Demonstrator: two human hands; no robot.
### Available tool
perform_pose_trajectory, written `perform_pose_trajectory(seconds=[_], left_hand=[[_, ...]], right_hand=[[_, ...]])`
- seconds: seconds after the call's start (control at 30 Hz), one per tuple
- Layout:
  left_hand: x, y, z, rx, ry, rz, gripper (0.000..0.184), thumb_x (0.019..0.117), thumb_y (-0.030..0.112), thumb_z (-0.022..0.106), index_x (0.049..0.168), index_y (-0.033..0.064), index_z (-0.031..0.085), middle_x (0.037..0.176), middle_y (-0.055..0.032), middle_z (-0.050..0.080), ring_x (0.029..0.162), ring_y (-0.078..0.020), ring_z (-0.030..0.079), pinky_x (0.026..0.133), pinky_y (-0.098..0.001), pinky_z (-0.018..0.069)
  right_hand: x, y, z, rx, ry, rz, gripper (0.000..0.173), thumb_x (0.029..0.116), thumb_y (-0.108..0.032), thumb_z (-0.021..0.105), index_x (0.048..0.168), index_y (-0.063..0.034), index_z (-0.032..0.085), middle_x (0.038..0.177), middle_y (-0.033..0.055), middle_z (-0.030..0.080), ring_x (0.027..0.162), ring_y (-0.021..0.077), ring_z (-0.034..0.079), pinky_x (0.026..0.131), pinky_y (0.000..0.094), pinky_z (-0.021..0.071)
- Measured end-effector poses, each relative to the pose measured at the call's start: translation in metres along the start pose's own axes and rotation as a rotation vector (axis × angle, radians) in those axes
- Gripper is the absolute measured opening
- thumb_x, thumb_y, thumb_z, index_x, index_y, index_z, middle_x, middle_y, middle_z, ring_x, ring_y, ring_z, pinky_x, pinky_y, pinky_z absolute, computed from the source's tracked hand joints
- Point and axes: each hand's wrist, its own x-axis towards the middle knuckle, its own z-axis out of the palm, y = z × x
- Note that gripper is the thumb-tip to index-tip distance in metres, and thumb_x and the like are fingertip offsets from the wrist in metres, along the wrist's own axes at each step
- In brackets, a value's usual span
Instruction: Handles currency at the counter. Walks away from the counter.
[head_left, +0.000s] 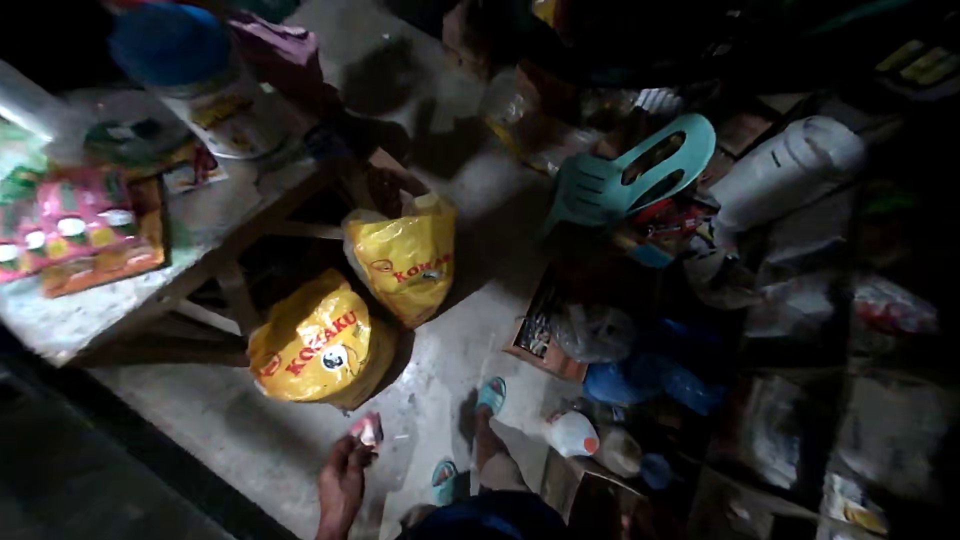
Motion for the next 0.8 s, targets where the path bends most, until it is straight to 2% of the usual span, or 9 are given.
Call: perform_pose_trajectory(seconds=[0.07,0.13,0.23,0.37,0.43,0.53,0.63,0.7,0.8], left_hand=[[0.041,0.025,0.006,-0.009,0.067,-0.003,0.032,0.1049,0.009,0.047,0.128,-0.0127,0.055,0.102,-0.0208,0.068,0.079,-0.0191,0.07,0.076,-0.0392,0.0613],[0.074,0.043,0.004,0.011,0.095,-0.053,0.033,0.1055,0.008,0.045,0.131,-0.0125,0.052,0.105,-0.0204,0.067,0.08,-0.0167,0.07,0.076,-0.0363,0.0611],[0.106,0.073,0.003,0.037,0.093,-0.063,0.035,0.1036,0.007,0.046,0.131,-0.0127,0.052,0.102,-0.017,0.069,0.078,-0.0114,0.07,0.075,-0.0303,0.0611],[0.137,0.139,0.016,0.03,0.049,-0.022,0.029,0.1025,0.006,0.046,0.121,-0.0148,0.056,0.095,-0.0122,0.072,0.077,-0.0089,0.071,0.075,-0.0287,0.0614],[0.164,0.169,0.032,-0.003,-0.007,0.031,0.029,0.1017,0.006,0.045,0.118,-0.0157,0.056,0.093,-0.0107,0.072,0.077,-0.009,0.071,0.075,-0.0292,0.0616],[0.215,0.212,0.064,-0.028,-0.092,0.1,0.028,0.1013,0.005,0.044,0.117,-0.0145,0.057,0.092,-0.0096,0.072,0.078,-0.0099,0.071,0.076,-0.0302,0.0616],[0.249,0.273,0.095,-0.088,-0.136,0.115,0.029,0.0995,0.003,0.047,0.119,-0.0136,0.059,0.095,-0.0103,0.072,0.081,-0.0115,0.072,0.08,-0.0322,0.062],[0.276,0.315,0.123,-0.152,-0.145,0.162,0.027,0.0995,0.004,0.051,0.117,-0.0126,0.062,0.095,-0.0095,0.073,0.08,-0.0112,0.072,0.078,-0.0319,0.0625],[0.327,0.365,0.171,-0.252,-0.17,0.265,0.025,0.0988,0.003,0.051,0.116,-0.0114,0.063,0.096,-0.0101,0.073,0.08,-0.0127,0.073,0.077,-0.0328,0.0634]], right_hand=[[0.044,-0.024,0.011,0.032,-0.053,-0.011,0.023,0.1075,-0.014,0.04,0.116,0.0019,0.055,0.08,0.0003,0.069,0.055,0.0065,0.061,0.052,0.024,0.0552],[0.081,-0.055,0.032,0.017,-0.056,0.023,0.024,0.1073,-0.014,0.04,0.119,0.0019,0.055,0.082,0.0001,0.068,0.054,0.0053,0.059,0.049,0.0218,0.0535],[0.132,-0.104,0.067,-0.02,-0.047,0.059,0.021,0.1022,-0.01,0.045,0.115,0.0022,0.057,0.079,0.0016,0.069,0.054,0.0073,0.061,0.048,0.023,0.0531],[0.192,-0.167,0.118,0.034,-0.209,-0.019,0.019,0.1029,-0.015,0.045,0.106,-0.0039,0.061,0.076,-0.0008,0.068,0.055,0.0079,0.061,0.05,0.0236,0.0549],[0.222,-0.201,0.152,0.014,-0.232,-0.072,0.018,0.1032,-0.013,0.045,0.107,-0.0029,0.059,0.075,-0.0023,0.067,0.054,0.0065,0.06,0.051,0.0232,0.0544],[0.26,-0.256,0.202,0.057,-0.185,-0.028,0.016,0.105,-0.008,0.043,0.11,-0.0009,0.057,0.077,0.0001,0.069,0.054,0.0065,0.061,0.049,0.0217,0.0544],[0.289,-0.31,0.228,0.001,-0.183,0.048,0.02,0.1065,-0.01,0.043,0.113,0.0006,0.058,0.077,0.002,0.068,0.056,0.0094,0.063,0.05,0.0247,0.0559],[0.316,-0.344,0.241,-0.028,-0.195,0.039,0.02,0.1058,-0.013,0.044,0.106,-0.0009,0.06,0.074,0.0021,0.068,0.054,0.0093,0.062,0.048,0.0246,0.0549],[0.367,-0.413,0.26,-0.112,-0.243,-0.01,0.023,0.1052,-0.01,0.041,0.106,0.003,0.06,0.074,0.0029,0.067,0.054,0.0096,0.061,0.05,0.0255,0.0549]])
